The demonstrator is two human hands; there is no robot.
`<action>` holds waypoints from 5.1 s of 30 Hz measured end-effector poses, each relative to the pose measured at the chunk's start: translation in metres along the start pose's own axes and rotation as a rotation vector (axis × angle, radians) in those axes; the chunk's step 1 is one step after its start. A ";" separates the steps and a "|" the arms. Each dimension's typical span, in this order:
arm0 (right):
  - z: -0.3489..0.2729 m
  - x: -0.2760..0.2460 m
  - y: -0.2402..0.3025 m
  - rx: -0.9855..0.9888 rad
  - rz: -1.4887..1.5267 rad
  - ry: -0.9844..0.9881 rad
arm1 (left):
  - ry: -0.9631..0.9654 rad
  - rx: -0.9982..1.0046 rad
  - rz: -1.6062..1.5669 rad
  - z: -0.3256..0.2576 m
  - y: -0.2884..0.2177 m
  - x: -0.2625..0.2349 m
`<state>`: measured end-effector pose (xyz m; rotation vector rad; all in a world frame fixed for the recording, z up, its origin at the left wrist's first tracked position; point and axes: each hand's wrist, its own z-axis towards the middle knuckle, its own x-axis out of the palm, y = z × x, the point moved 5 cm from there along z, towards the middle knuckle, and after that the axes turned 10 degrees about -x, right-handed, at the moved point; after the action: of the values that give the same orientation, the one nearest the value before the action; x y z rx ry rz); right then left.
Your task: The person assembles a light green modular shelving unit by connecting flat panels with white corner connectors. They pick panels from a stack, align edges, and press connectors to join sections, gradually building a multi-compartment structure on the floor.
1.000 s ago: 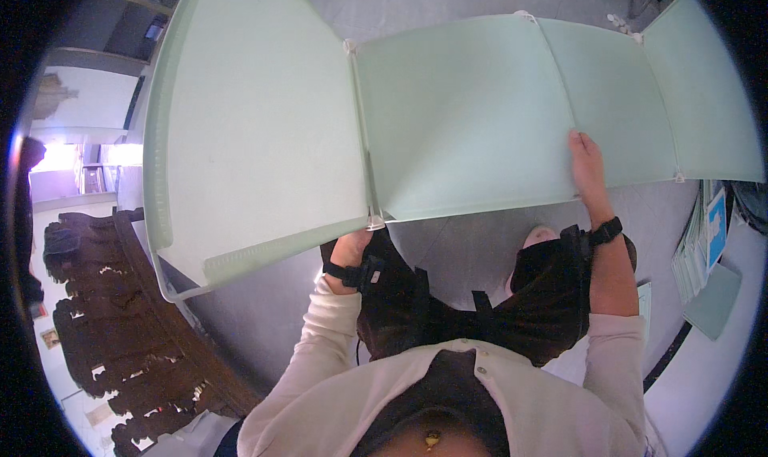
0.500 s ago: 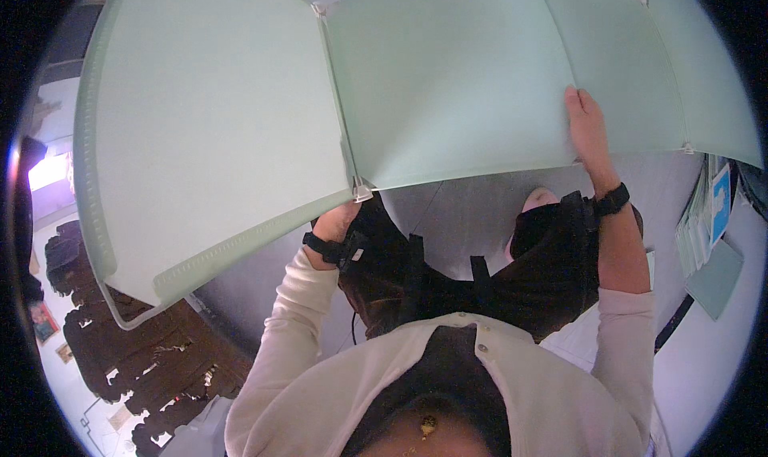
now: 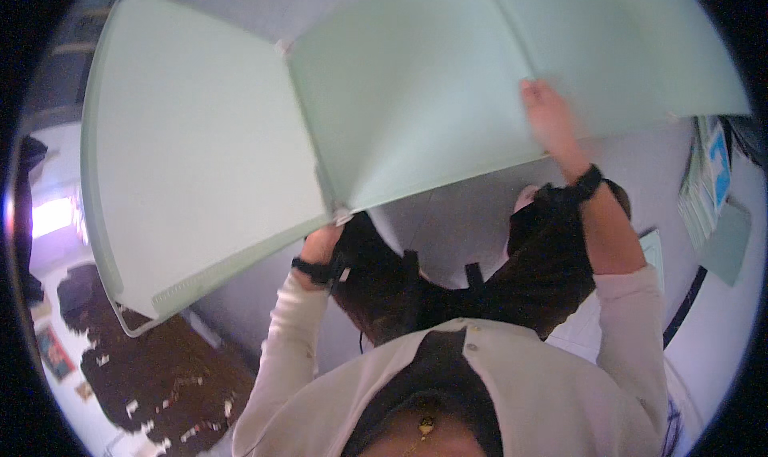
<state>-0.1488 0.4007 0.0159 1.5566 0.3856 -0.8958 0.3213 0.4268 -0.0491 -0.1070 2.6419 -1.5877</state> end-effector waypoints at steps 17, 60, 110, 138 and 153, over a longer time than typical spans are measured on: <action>0.009 -0.017 0.018 -0.205 -0.065 0.343 | 0.570 -0.525 -0.124 -0.129 0.007 0.175; -0.019 -0.215 0.037 -0.003 0.169 0.544 | 0.723 -0.566 -0.386 -0.063 0.041 0.287; 0.158 0.049 0.021 0.551 0.170 0.090 | 0.460 -0.891 0.320 0.303 -0.219 0.029; 0.176 0.068 0.058 0.624 -0.102 -0.199 | 0.388 -0.974 0.106 0.317 -0.157 0.087; 0.180 0.069 0.069 0.631 -0.194 -0.267 | 0.391 -1.105 0.127 0.303 -0.171 0.102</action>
<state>-0.1134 0.1990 0.0201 1.9524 0.0549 -1.4545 0.2509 0.0714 -0.0414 0.3487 3.3662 0.0470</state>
